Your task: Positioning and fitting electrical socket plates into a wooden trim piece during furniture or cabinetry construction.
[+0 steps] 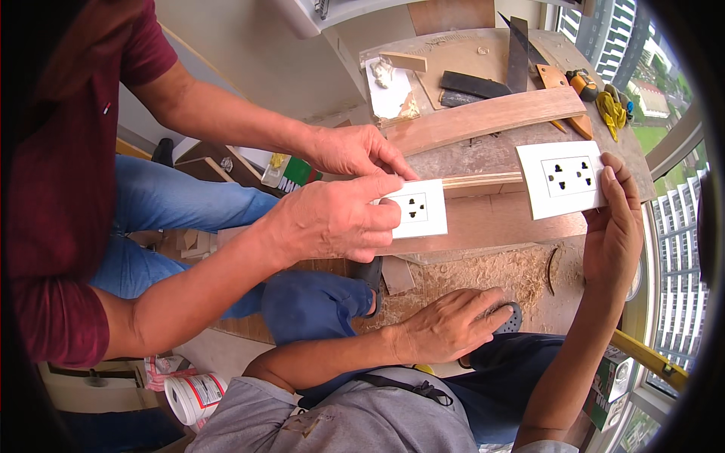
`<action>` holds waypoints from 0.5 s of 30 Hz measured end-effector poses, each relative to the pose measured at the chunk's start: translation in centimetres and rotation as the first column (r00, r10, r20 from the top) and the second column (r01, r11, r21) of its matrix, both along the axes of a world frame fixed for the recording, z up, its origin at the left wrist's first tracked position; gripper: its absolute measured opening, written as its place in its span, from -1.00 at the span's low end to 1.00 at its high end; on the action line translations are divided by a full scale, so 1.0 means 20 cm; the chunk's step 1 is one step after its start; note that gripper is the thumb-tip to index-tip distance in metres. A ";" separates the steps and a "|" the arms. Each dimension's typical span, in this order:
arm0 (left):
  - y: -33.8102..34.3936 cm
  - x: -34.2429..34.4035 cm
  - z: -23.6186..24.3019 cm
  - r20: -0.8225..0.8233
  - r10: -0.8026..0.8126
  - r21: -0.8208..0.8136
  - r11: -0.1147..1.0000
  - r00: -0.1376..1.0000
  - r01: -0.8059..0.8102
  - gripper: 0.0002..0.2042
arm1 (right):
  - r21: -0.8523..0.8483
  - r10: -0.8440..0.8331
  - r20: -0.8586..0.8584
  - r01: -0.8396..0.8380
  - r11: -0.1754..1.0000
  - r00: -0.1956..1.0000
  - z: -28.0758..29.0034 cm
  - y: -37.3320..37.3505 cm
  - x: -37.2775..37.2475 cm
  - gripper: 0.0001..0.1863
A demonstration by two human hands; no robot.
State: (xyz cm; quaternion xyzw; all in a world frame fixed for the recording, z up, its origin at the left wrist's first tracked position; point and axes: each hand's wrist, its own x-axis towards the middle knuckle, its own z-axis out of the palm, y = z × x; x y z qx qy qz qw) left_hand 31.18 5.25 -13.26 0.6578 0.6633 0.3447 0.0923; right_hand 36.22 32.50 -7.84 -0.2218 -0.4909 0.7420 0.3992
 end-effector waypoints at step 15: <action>0.00 0.00 0.00 -0.016 0.005 0.005 1.000 1.000 -0.005 -0.50 | -0.021 -0.006 0.004 0.006 1.000 1.000 -0.02 0.01 0.00 -0.69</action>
